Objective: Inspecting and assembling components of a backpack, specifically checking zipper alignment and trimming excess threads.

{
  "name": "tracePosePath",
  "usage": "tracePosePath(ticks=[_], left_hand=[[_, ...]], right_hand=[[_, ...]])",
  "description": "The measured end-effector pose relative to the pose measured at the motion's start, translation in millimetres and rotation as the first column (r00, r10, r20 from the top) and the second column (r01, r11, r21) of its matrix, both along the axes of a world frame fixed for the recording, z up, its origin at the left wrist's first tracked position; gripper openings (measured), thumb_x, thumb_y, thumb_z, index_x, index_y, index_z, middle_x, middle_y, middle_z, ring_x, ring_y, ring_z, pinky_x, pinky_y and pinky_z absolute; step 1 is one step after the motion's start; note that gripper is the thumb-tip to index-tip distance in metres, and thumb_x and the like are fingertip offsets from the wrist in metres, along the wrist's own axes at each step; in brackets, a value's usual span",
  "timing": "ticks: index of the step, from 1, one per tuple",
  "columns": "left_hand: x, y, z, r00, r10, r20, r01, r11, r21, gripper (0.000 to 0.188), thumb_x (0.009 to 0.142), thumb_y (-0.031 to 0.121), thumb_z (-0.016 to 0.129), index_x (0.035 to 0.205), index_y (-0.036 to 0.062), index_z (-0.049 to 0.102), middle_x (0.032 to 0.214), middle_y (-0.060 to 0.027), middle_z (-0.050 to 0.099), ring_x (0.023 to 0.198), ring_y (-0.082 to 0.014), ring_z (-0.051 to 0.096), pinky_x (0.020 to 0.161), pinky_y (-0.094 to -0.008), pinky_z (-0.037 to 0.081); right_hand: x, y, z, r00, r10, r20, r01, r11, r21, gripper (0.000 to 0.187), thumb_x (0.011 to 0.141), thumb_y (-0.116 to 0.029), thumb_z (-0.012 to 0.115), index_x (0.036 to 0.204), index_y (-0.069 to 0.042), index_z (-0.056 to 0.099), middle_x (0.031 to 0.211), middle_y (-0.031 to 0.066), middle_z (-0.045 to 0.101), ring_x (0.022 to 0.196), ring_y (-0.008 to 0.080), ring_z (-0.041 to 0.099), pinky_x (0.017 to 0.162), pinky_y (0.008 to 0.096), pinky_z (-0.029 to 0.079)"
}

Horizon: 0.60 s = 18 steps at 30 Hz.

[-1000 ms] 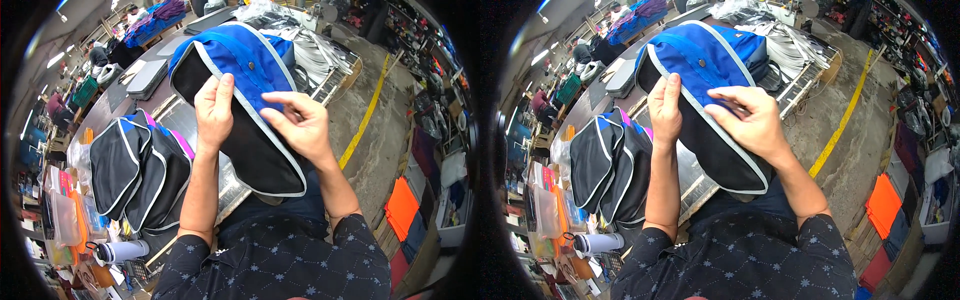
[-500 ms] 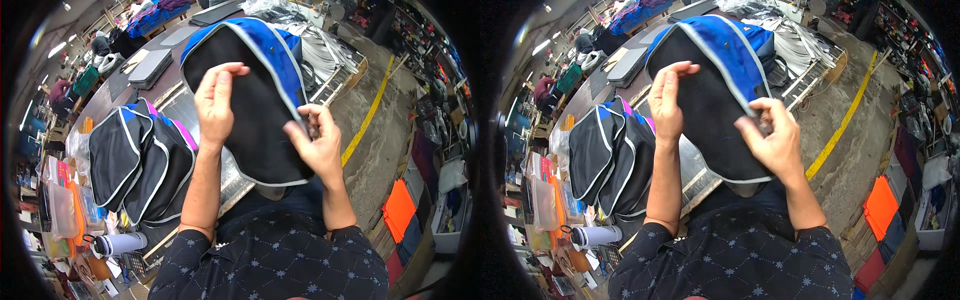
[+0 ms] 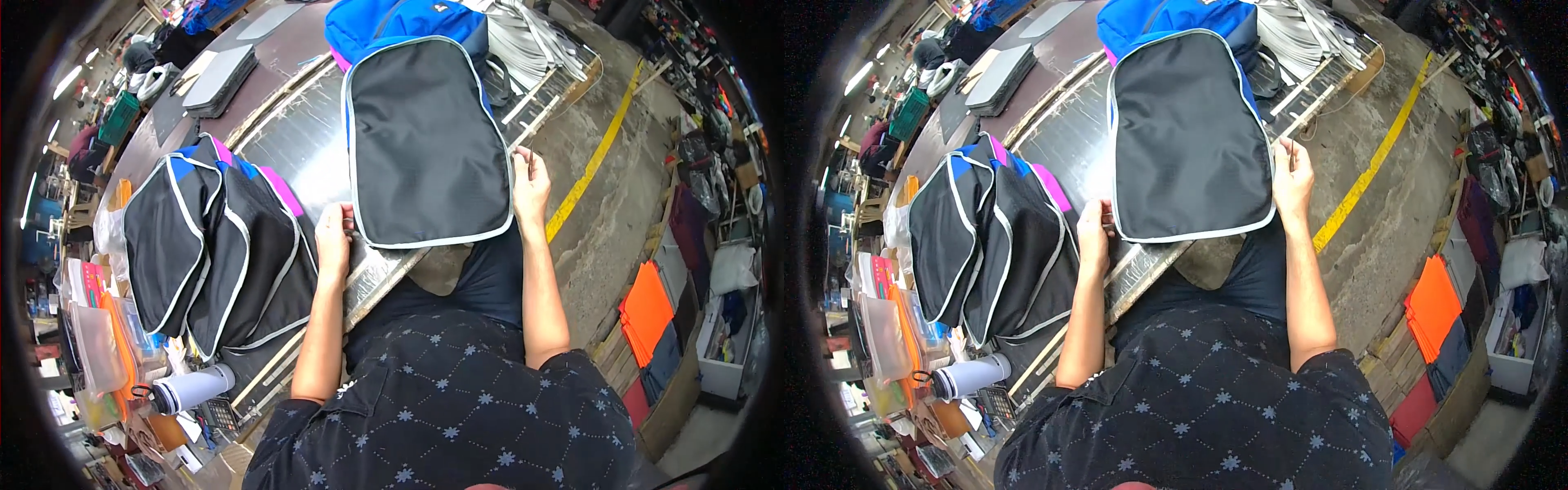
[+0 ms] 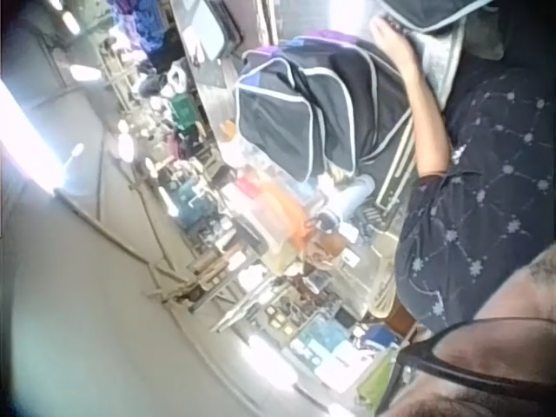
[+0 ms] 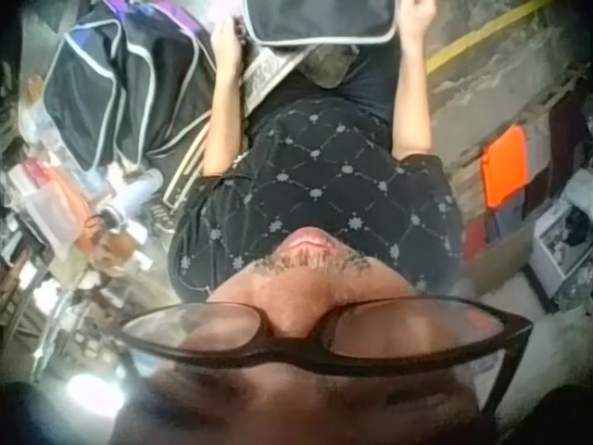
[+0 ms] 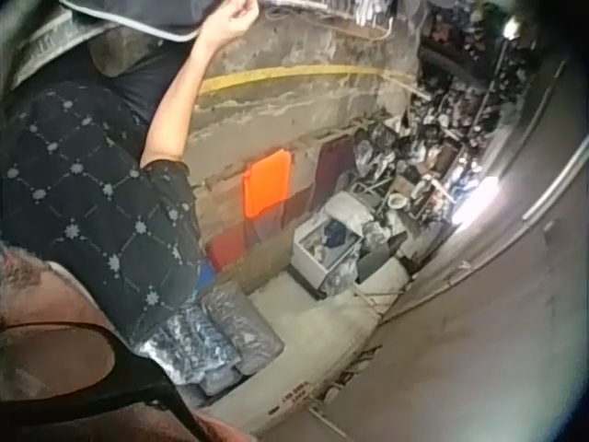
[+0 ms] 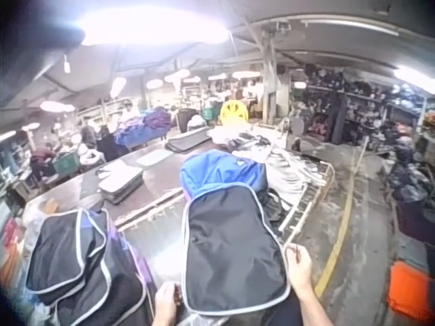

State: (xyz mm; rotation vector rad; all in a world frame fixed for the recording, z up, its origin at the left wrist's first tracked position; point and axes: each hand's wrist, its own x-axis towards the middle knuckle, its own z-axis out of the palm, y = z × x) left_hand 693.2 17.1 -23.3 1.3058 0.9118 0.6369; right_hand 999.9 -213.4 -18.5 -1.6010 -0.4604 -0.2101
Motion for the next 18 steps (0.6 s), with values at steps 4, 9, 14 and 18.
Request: tracePosePath(ticks=[4, 9, 14, 18], left_hand=[[-1.5, 2.5, -1.9, 1.0, 0.012, 0.003, -0.013, 0.996, 0.091, 0.039, 0.116, 0.032, 0.053, 0.111, 0.0021, 0.077, 0.094, 0.0004, 0.071, 0.081, -0.0089, 0.058, 0.073, -0.026, 0.047], [-1.5, 9.7, -2.9, 0.996, -0.015, 0.092, 0.0, 0.988, 0.156, 0.028, 0.115, 0.025, 0.061, 0.109, 0.0023, 0.076, 0.095, 0.0011, 0.072, 0.08, -0.008, 0.059, 0.074, -0.0256, 0.049], [1.6, 0.0, 10.1, 0.998, 0.0, 0.061, -0.021, 0.941, 0.338, 0.025, 0.114, 0.024, 0.063, 0.111, 0.0035, 0.076, 0.088, 0.0009, 0.071, 0.074, -0.0072, 0.059, 0.07, -0.0248, 0.048], [9.0, -2.8, 30.5, 0.998, -0.007, 0.063, -0.004, 0.984, 0.18, 0.021, 0.115, 0.021, 0.062, 0.112, 0.0033, 0.073, 0.069, 0.0023, 0.061, 0.057, -0.0052, 0.053, 0.055, -0.0234, 0.043]], right_hand=[[-1.2, -17.3, -10.1, 0.962, 0.103, -0.251, -0.103, 0.995, 0.015, 0.032, 0.116, -0.031, 0.062, 0.125, -0.005, 0.078, 0.08, -0.0116, 0.051, 0.067, 0.0017, 0.041, 0.06, 0.0231, 0.039], [-14.6, -34.5, 5.0, 0.906, 0.072, -0.418, -0.094, 0.995, -0.03, 0.03, 0.115, -0.032, 0.063, 0.124, -0.008, 0.078, 0.084, -0.0094, 0.06, 0.071, 0.0015, 0.048, 0.062, 0.0237, 0.045], [-59.9, -31.1, 52.2, 0.971, 0.223, -0.09, -0.238, 0.94, -0.244, 0.019, 0.103, -0.024, 0.079, 0.109, -0.006, 0.081, 0.087, -0.0044, 0.074, 0.081, 0.0052, 0.065, 0.077, 0.0276, 0.053], [-108.5, -6.2, 86.7, 0.748, 0.591, 0.303, -0.35, 0.738, -0.577, 0.019, 0.085, -0.019, 0.09, 0.103, -0.017, 0.084, 0.07, -0.0057, 0.065, 0.065, 0.0148, 0.06, 0.103, 0.0419, 0.041]])
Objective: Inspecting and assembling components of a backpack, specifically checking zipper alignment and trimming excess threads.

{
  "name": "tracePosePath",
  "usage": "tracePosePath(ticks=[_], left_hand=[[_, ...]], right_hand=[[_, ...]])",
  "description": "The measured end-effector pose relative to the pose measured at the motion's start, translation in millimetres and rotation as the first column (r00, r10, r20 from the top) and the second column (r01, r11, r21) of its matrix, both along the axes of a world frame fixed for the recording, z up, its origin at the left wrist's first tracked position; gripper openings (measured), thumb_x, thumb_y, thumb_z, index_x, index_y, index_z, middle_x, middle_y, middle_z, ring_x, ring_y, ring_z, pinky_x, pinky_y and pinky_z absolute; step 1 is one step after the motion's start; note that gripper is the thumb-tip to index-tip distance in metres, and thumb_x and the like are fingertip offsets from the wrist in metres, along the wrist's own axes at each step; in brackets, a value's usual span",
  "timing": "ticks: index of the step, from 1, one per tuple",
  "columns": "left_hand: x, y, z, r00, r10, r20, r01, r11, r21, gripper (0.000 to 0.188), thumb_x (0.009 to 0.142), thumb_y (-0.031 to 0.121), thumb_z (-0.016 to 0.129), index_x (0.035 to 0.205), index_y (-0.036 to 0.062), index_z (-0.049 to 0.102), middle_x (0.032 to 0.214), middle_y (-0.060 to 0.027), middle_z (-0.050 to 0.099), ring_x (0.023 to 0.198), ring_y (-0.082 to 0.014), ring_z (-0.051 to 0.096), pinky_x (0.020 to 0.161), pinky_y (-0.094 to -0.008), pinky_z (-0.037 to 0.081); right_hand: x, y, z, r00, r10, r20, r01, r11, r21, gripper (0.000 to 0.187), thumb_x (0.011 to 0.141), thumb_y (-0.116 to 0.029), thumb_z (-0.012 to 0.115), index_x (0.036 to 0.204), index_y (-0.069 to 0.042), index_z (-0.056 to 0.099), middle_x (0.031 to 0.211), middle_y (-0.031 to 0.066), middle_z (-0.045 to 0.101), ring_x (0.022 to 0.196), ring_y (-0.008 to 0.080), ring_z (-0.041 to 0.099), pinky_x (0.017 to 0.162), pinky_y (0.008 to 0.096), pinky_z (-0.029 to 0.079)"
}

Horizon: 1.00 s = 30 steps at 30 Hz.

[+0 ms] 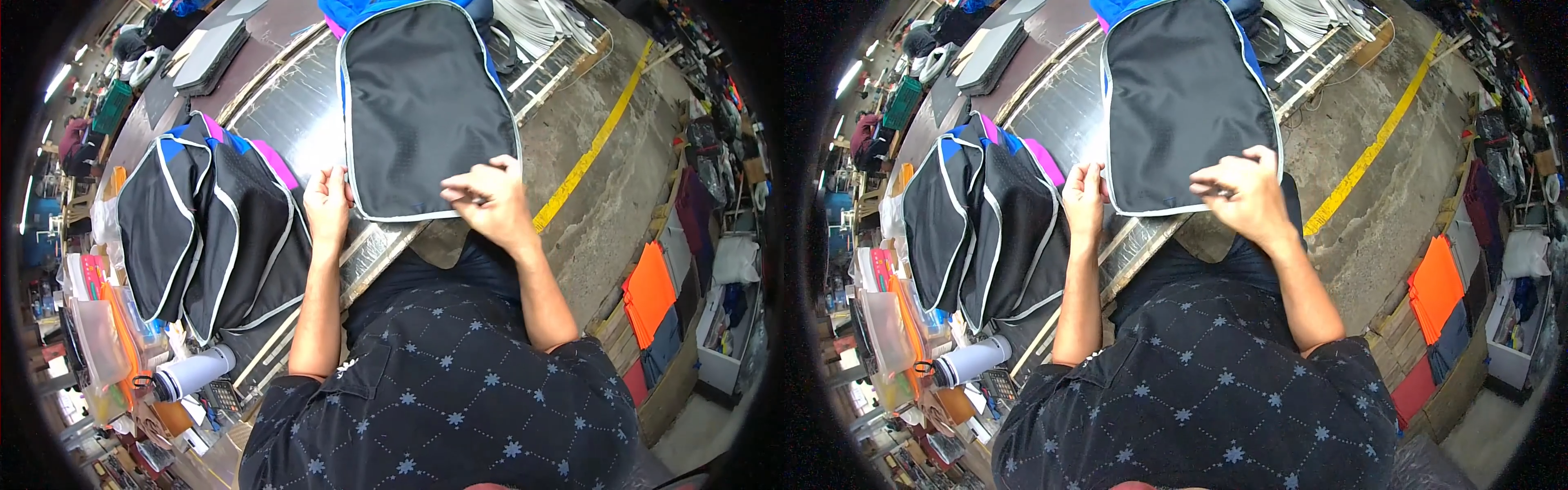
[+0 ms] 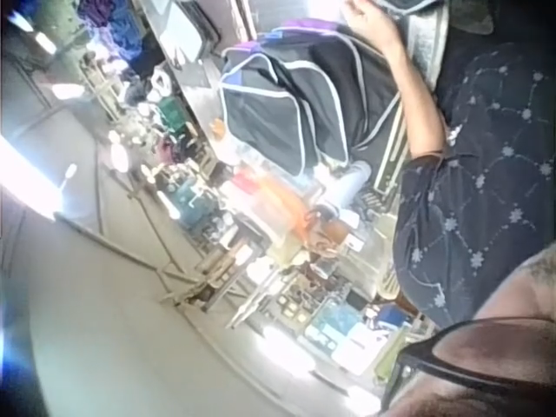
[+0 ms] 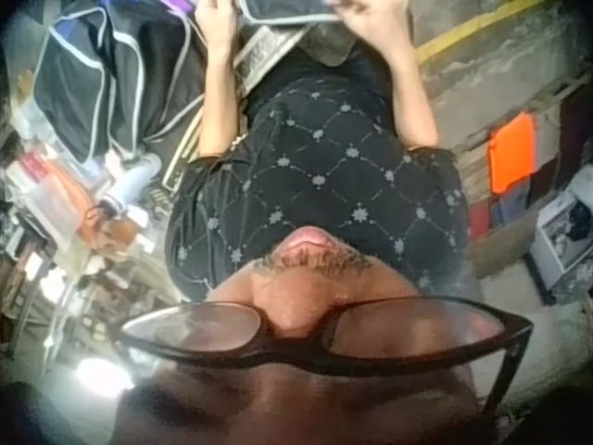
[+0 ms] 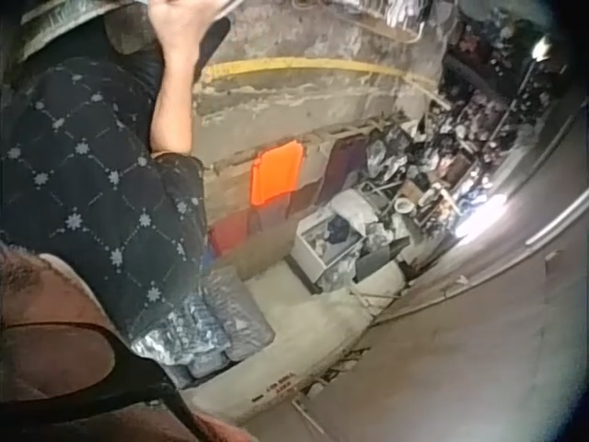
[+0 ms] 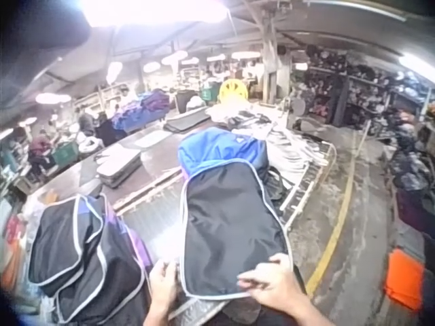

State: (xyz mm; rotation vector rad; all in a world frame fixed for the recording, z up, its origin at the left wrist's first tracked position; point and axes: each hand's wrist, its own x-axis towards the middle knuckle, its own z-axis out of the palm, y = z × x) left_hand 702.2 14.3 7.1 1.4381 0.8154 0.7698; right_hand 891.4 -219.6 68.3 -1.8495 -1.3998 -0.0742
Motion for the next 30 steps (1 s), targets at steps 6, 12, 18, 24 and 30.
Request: tracePosePath(ticks=[6, 12, 18, 24, 30], left_hand=[[2.3, -3.5, -1.2, 0.996, -0.035, 0.083, 0.041, 0.997, -0.069, 0.02, 0.115, 0.021, 0.062, 0.115, 0.0029, 0.071, 0.071, 0.0006, 0.064, 0.058, -0.0065, 0.055, 0.056, -0.0231, 0.044], [-22.5, 1.1, -10.6, 0.996, -0.011, 0.088, 0.013, 1.0, -0.022, 0.02, 0.114, 0.023, 0.065, 0.114, 0.004, 0.069, 0.074, 0.0013, 0.065, 0.062, -0.0051, 0.055, 0.058, -0.0215, 0.043], [-29.8, -4.4, -0.9, 0.999, -0.037, 0.028, 0.036, 0.999, 0.035, 0.017, 0.114, 0.023, 0.065, 0.115, 0.0062, 0.07, 0.079, 0.0027, 0.066, 0.067, -0.0044, 0.059, 0.062, -0.0208, 0.045], [-16.2, -11.9, 6.0, 0.998, -0.014, 0.053, 0.006, 0.99, 0.14, 0.015, 0.112, 0.019, 0.068, 0.111, 0.0043, 0.072, 0.079, 0.0, 0.067, 0.066, -0.007, 0.061, 0.06, -0.0242, 0.047], [73.6, -42.6, 79.0, 0.868, -0.375, -0.327, 0.38, 0.075, 0.922, 0.011, 0.09, 0.023, 0.075, 0.088, 0.0139, 0.07, 0.076, -0.0054, 0.071, 0.075, -0.0299, 0.073, 0.071, -0.043, 0.056]], right_hand=[[-14.6, 19.1, -14.7, 0.986, 0.148, 0.071, -0.14, 0.984, -0.111, 0.021, 0.081, -0.01, 0.081, 0.101, -0.015, 0.083, 0.076, -0.0025, 0.065, 0.079, 0.0174, 0.067, 0.11, 0.0481, 0.039], [-1.1, -3.9, -5.8, 0.999, -0.041, -0.009, 0.041, 0.996, -0.08, 0.024, 0.084, -0.003, 0.072, 0.103, -0.018, 0.076, 0.085, -0.0022, 0.072, 0.083, 0.0168, 0.07, 0.107, 0.0437, 0.039], [71.4, -89.7, -8.0, 0.668, -0.65, -0.363, 0.649, 0.747, -0.144, 0.043, 0.116, -0.039, 0.06, 0.093, -0.003, 0.067, 0.076, -0.0013, 0.056, 0.073, 0.0092, 0.05, 0.068, 0.0305, 0.044], [78.8, -96.5, -22.6, 0.681, -0.629, -0.376, 0.68, 0.733, 0.006, 0.033, 0.116, -0.032, 0.062, 0.11, -0.004, 0.078, 0.085, -0.0049, 0.062, 0.078, 0.0064, 0.051, 0.072, 0.0264, 0.044], [29.4, -45.0, 17.9, 0.802, -0.255, -0.54, 0.388, 0.91, 0.146, 0.023, 0.115, -0.018, 0.063, 0.11, 0.0, 0.076, 0.1, -0.0039, 0.069, 0.086, 0.0052, 0.056, 0.08, 0.0226, 0.047]])
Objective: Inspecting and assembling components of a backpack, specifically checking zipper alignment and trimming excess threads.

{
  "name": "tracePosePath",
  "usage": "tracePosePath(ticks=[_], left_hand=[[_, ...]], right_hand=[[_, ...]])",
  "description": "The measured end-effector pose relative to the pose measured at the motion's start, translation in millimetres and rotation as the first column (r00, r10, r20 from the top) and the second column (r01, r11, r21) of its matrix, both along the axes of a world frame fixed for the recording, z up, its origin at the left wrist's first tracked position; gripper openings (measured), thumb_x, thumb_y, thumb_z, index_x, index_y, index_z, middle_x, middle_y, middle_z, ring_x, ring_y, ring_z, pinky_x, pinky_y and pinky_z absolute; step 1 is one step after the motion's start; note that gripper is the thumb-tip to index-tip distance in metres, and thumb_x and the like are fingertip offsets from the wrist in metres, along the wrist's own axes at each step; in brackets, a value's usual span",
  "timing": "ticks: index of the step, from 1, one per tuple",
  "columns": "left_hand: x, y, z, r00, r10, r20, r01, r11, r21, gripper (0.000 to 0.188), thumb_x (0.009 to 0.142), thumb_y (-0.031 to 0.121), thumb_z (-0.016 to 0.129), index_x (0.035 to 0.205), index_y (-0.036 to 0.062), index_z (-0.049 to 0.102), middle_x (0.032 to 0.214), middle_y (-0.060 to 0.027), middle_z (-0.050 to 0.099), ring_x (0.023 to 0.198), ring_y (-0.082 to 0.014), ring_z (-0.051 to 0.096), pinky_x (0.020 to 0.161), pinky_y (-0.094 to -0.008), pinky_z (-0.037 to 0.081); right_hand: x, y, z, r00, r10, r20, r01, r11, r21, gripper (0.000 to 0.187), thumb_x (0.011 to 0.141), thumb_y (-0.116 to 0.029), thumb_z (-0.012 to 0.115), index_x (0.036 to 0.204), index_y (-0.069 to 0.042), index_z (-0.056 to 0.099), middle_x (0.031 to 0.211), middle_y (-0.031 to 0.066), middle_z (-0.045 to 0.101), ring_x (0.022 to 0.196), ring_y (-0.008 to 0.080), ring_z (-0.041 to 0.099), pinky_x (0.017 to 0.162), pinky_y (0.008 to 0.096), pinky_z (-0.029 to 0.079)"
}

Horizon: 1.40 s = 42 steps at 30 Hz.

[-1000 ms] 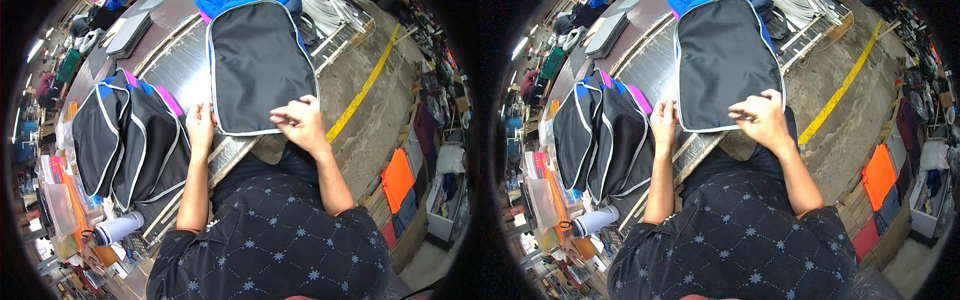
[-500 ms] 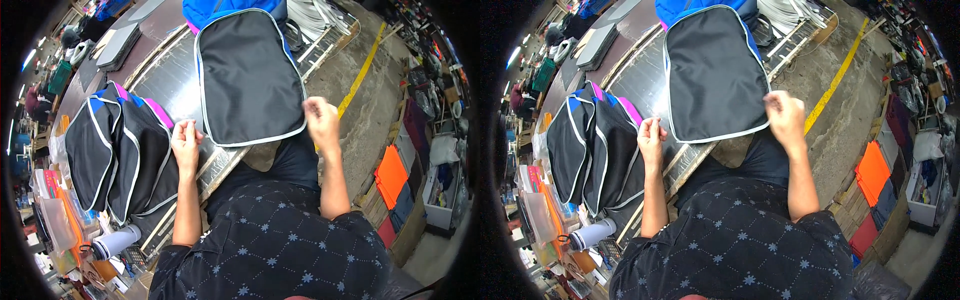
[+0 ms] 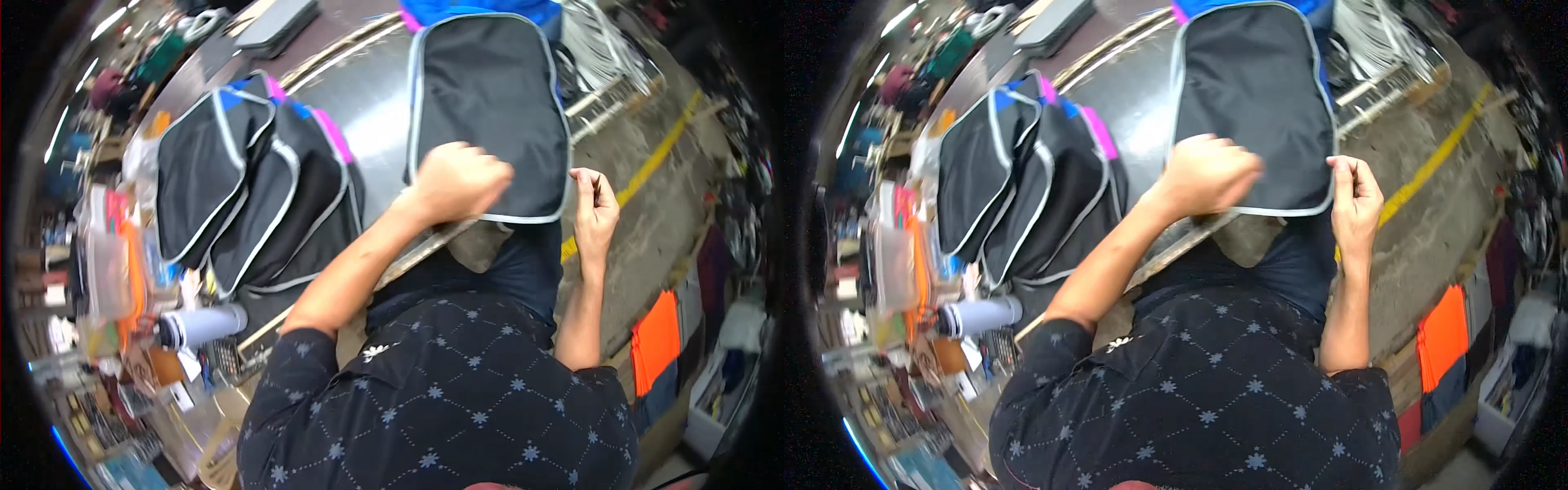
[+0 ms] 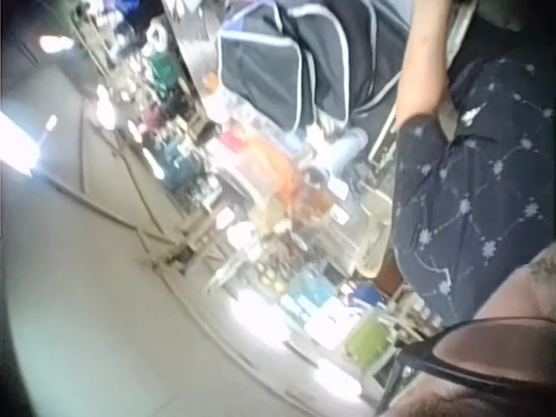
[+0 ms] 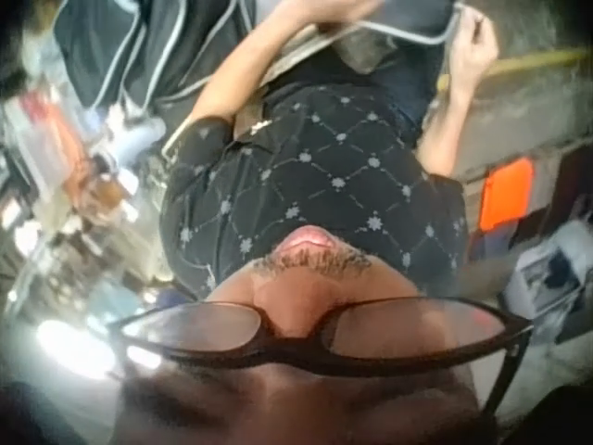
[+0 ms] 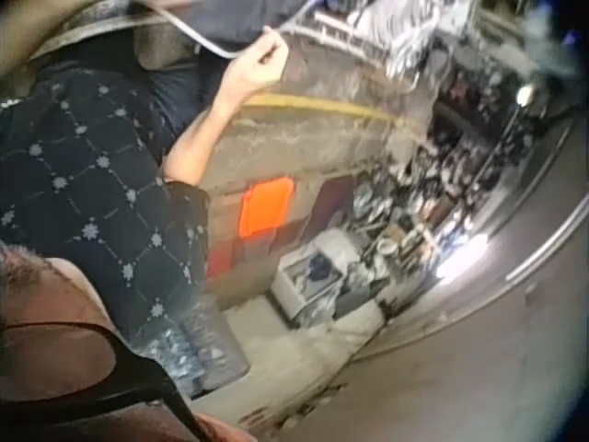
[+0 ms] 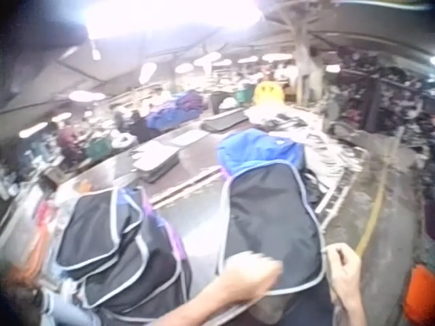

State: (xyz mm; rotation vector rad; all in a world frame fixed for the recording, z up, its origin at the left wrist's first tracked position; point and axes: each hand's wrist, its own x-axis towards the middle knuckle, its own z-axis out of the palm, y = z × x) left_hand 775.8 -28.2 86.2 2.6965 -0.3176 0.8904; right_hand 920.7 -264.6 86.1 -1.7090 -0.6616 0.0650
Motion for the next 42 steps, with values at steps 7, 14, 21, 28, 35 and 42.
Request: tracePosePath(ticks=[7, 14, 21, 28, 35, 42], left_hand=[[108.1, -9.6, -24.5, 0.959, -0.167, -0.231, 0.255, 0.865, 0.432, 0.015, 0.094, 0.031, 0.069, 0.084, 0.019, 0.068, 0.083, 0.0016, 0.072, 0.079, -0.0224, 0.072, 0.072, -0.0385, 0.054], [120.9, -35.2, -35.3, 0.961, -0.215, -0.177, 0.276, 0.808, 0.521, 0.017, 0.096, 0.028, 0.064, 0.087, 0.0151, 0.069, 0.078, 0.0007, 0.072, 0.08, -0.0224, 0.074, 0.075, -0.0394, 0.054], [112.9, -38.2, -41.2, 0.973, -0.169, -0.156, 0.226, 0.827, 0.515, 0.016, 0.096, 0.028, 0.064, 0.087, 0.0151, 0.068, 0.078, 0.001, 0.071, 0.08, -0.022, 0.074, 0.076, -0.0394, 0.054], [109.2, -38.8, -46.6, 0.977, -0.171, -0.129, 0.212, 0.853, 0.477, 0.016, 0.096, 0.027, 0.063, 0.088, 0.015, 0.068, 0.078, 0.0013, 0.071, 0.081, -0.0216, 0.074, 0.078, -0.0394, 0.054], [98.3, -11.5, -34.3, 0.951, -0.246, -0.187, 0.293, 0.911, 0.291, 0.011, 0.091, 0.027, 0.071, 0.088, 0.0162, 0.072, 0.089, -0.0019, 0.076, 0.091, -0.0195, 0.074, 0.079, -0.0417, 0.053], [-3.4, 40.1, -0.1, 0.963, 0.225, 0.148, -0.204, 0.968, -0.148, 0.03, 0.083, 0.007, 0.071, 0.113, 0.009, 0.073, 0.099, -0.0119, 0.073, 0.095, -0.0334, 0.072, 0.083, -0.0462, 0.055]], right_hand=[[-98.9, 97.0, 83.5, 0.703, 0.624, 0.341, -0.654, 0.756, -0.036, 0.01, 0.095, -0.003, 0.081, 0.105, -0.001, 0.081, 0.09, 0.0057, 0.076, 0.084, 0.0156, 0.07, 0.078, 0.031, 0.054], [-155.9, 177.0, 91.2, 0.328, 0.883, 0.335, -0.939, 0.345, 0.01, 0.016, 0.093, -0.013, 0.081, 0.107, -0.006, 0.083, 0.093, 0.0119, 0.08, 0.09, 0.0315, 0.077, 0.083, 0.0415, 0.058], [-196.1, 199.7, 97.1, -0.109, 0.977, -0.183, -0.994, -0.11, 0.008, 0.026, 0.098, -0.023, 0.086, 0.105, 0.002, 0.083, 0.093, 0.0053, 0.081, 0.091, 0.0073, 0.071, 0.082, 0.0288, 0.057], [-153.3, 170.8, 108.6, 0.282, 0.946, -0.159, -0.908, 0.317, 0.275, 0.015, 0.103, -0.013, 0.078, 0.102, 0.002, 0.08, 0.092, 0.0016, 0.078, 0.085, 0.0069, 0.067, 0.078, 0.0267, 0.054], [-34.0, 54.2, 79.5, 0.854, 0.383, -0.351, -0.264, 0.902, 0.343, 0.026, 0.11, -0.02, 0.068, 0.087, -0.012, 0.059, 0.078, -0.0058, 0.05, 0.066, 0.0042, 0.044, 0.063, 0.0252, 0.039], [89.5, -223.0, -93.0, 0.656, -0.206, 0.726, 0.721, 0.454, -0.523, 0.034, 0.103, -0.03, 0.077, 0.111, 0.003, 0.071, 0.082, 0.0047, 0.068, 0.076, 0.0201, 0.064, 0.072, 0.04, 0.051]])
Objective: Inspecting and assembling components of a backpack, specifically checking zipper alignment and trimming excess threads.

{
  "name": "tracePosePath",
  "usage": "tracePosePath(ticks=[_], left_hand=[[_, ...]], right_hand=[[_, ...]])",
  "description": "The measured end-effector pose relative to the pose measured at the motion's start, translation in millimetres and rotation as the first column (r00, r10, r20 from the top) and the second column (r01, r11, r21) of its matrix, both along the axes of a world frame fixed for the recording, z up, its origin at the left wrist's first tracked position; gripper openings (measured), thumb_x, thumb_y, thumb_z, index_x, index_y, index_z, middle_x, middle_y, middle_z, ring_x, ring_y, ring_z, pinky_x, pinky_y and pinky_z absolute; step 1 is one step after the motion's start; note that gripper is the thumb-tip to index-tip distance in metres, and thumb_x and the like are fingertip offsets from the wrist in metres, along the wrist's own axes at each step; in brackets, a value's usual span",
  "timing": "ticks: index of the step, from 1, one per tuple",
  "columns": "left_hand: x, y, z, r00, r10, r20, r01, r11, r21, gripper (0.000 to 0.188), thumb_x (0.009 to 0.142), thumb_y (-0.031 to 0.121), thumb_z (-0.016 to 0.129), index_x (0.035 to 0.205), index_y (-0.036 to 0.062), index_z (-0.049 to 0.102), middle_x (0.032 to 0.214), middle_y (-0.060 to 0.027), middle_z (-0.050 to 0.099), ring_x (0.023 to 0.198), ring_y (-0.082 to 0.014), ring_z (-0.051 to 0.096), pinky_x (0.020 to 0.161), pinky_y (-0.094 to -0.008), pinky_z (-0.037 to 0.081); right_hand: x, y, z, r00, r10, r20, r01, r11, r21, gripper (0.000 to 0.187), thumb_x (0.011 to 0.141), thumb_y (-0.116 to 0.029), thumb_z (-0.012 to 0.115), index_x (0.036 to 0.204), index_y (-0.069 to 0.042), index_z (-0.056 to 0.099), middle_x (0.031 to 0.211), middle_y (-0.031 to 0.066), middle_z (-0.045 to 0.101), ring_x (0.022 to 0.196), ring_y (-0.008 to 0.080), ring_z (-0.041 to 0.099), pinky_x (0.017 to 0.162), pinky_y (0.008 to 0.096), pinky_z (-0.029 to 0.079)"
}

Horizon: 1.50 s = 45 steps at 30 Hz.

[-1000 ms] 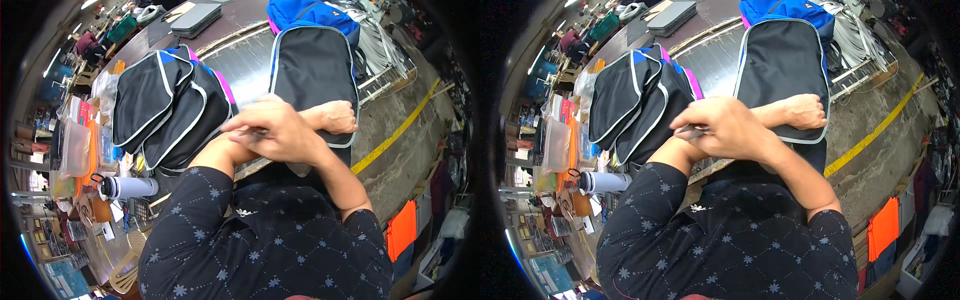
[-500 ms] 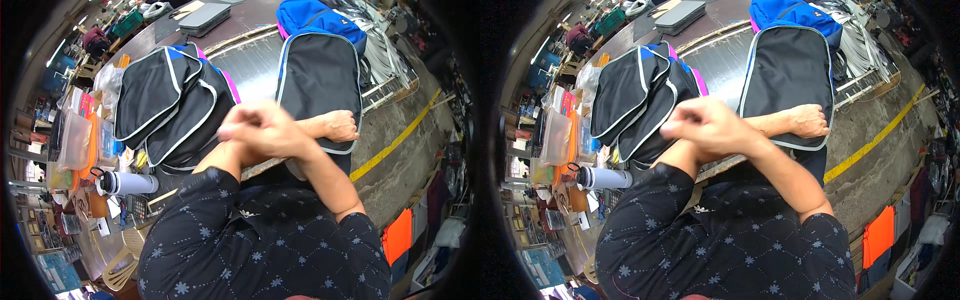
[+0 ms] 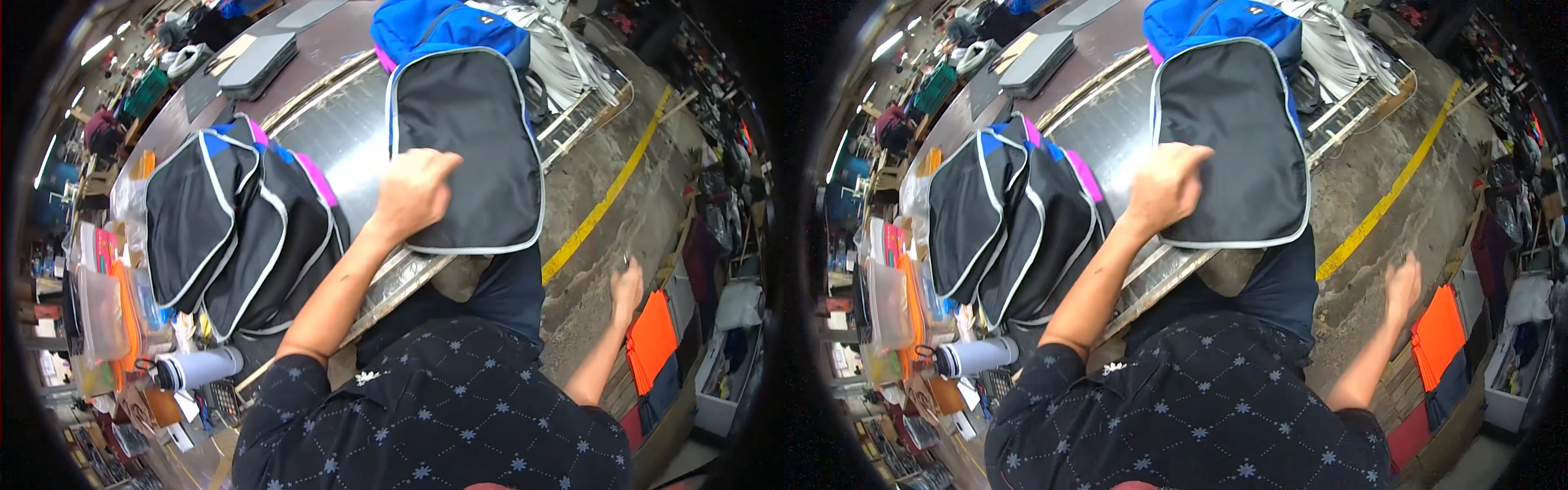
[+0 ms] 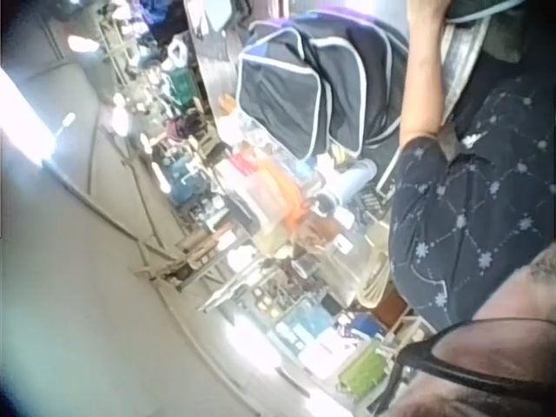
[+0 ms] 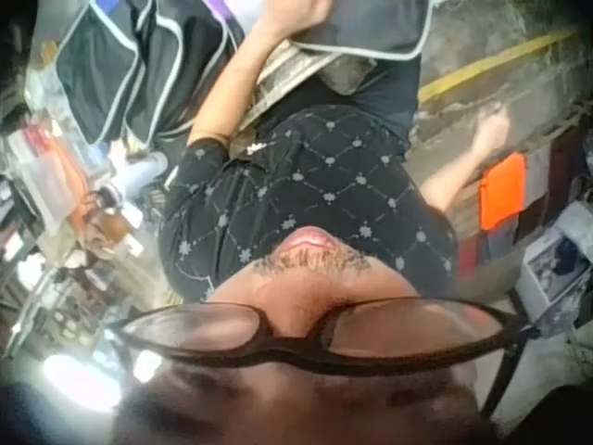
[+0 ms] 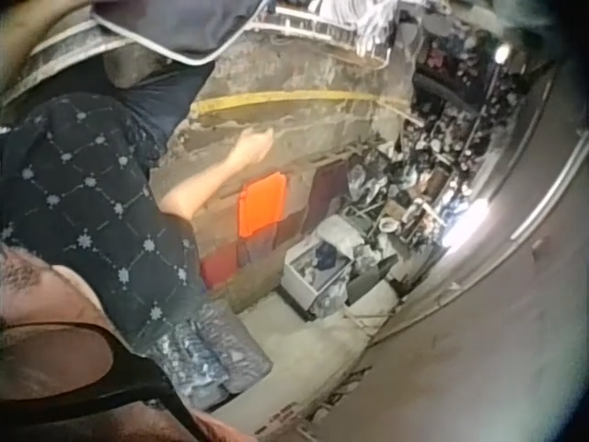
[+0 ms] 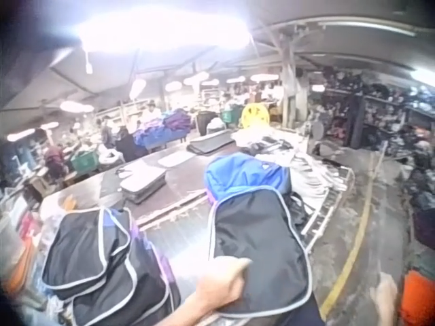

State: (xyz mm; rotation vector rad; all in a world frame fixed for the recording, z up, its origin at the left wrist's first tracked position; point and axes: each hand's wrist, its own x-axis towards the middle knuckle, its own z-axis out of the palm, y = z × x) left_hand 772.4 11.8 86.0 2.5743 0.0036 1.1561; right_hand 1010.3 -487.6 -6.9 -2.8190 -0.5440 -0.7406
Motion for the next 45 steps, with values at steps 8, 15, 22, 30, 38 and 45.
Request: tracePosePath(ticks=[8, 15, 22, 30, 38, 45], left_hand=[[22.2, 81.3, -57.0, 0.892, 0.365, -0.267, -0.45, 0.767, -0.458, 0.062, 0.096, 0.026, 0.075, 0.15, 0.002, 0.057, 0.129, -0.0224, 0.068, 0.11, -0.0375, 0.07, 0.098, -0.0482, 0.056], [53.5, 115.4, -79.9, 0.828, 0.382, -0.41, -0.56, 0.599, -0.573, 0.039, 0.103, 0.034, 0.071, 0.131, 0.0079, 0.074, 0.099, -0.0146, 0.08, 0.099, -0.0347, 0.078, 0.092, -0.0468, 0.058], [29.7, 79.8, -13.4, 0.886, 0.34, 0.315, -0.194, 0.889, -0.414, 0.011, 0.108, 0.004, 0.065, 0.111, 0.0029, 0.075, 0.1, -0.0125, 0.077, 0.091, -0.0225, 0.074, 0.084, -0.0331, 0.057], [-65.7, 62.8, 90.2, 0.691, 0.373, 0.619, -0.328, 0.925, -0.191, 0.086, 0.09, 0.021, 0.089, 0.158, 0.0018, 0.039, 0.153, -0.0177, 0.053, 0.135, -0.03, 0.057, 0.105, -0.0395, 0.045], [-93.9, 36.1, 136.4, 0.831, 0.415, 0.37, -0.502, 0.847, 0.177, 0.041, 0.096, 0.016, 0.081, 0.136, 0.0103, 0.076, 0.144, -0.0191, 0.068, 0.138, -0.0421, 0.058, 0.119, -0.0497, 0.044], [-93.1, 106.6, 138.4, 0.756, 0.545, 0.363, -0.547, 0.83, -0.108, 0.034, 0.105, 0.018, 0.073, 0.138, 0.0094, 0.075, 0.125, -0.0168, 0.075, 0.116, -0.033, 0.071, 0.106, -0.0435, 0.053]], right_hand=[[-12.6, 93.7, -2.1, 0.82, 0.324, -0.471, 0.079, 0.751, 0.655, 0.036, 0.109, -0.029, 0.072, 0.129, 0.001, 0.076, 0.118, 0.0107, 0.081, 0.107, 0.0163, 0.074, 0.096, 0.0317, 0.057], [-1.9, 302.8, 43.7, 0.749, 0.54, -0.384, -0.098, 0.664, 0.741, 0.066, 0.09, -0.048, 0.089, 0.132, 0.001, 0.076, 0.113, 0.0127, 0.082, 0.094, 0.0139, 0.072, 0.087, 0.0328, 0.058], [2.8, 370.4, 62.3, 0.748, 0.663, -0.026, -0.334, 0.41, 0.849, 0.019, 0.101, -0.02, 0.08, 0.1, -0.001, 0.076, 0.071, -0.0067, 0.057, 0.066, 0.0045, 0.046, 0.059, 0.0276, 0.039], [-49.9, 388.3, 149.0, 0.641, 0.672, 0.37, -0.488, -0.014, 0.873, 0.029, 0.097, -0.012, 0.087, 0.121, -0.003, 0.074, 0.08, -0.0117, 0.045, 0.07, 0.0011, 0.037, 0.062, 0.0195, 0.032], [-97.8, 381.9, 111.1, 0.369, 0.915, 0.164, -0.472, 0.032, 0.881, 0.056, 0.086, -0.002, 0.089, 0.135, -0.003, 0.063, 0.085, -0.0087, 0.043, 0.075, 0.0038, 0.04, 0.071, 0.0195, 0.035], [-4.1, 345.7, 25.2, 0.695, 0.685, -0.221, -0.316, 0.566, 0.761, 0.053, 0.096, -0.023, 0.076, 0.139, -0.005, 0.051, 0.114, 0.0197, 0.072, 0.108, 0.0329, 0.069, 0.093, 0.0449, 0.056]])
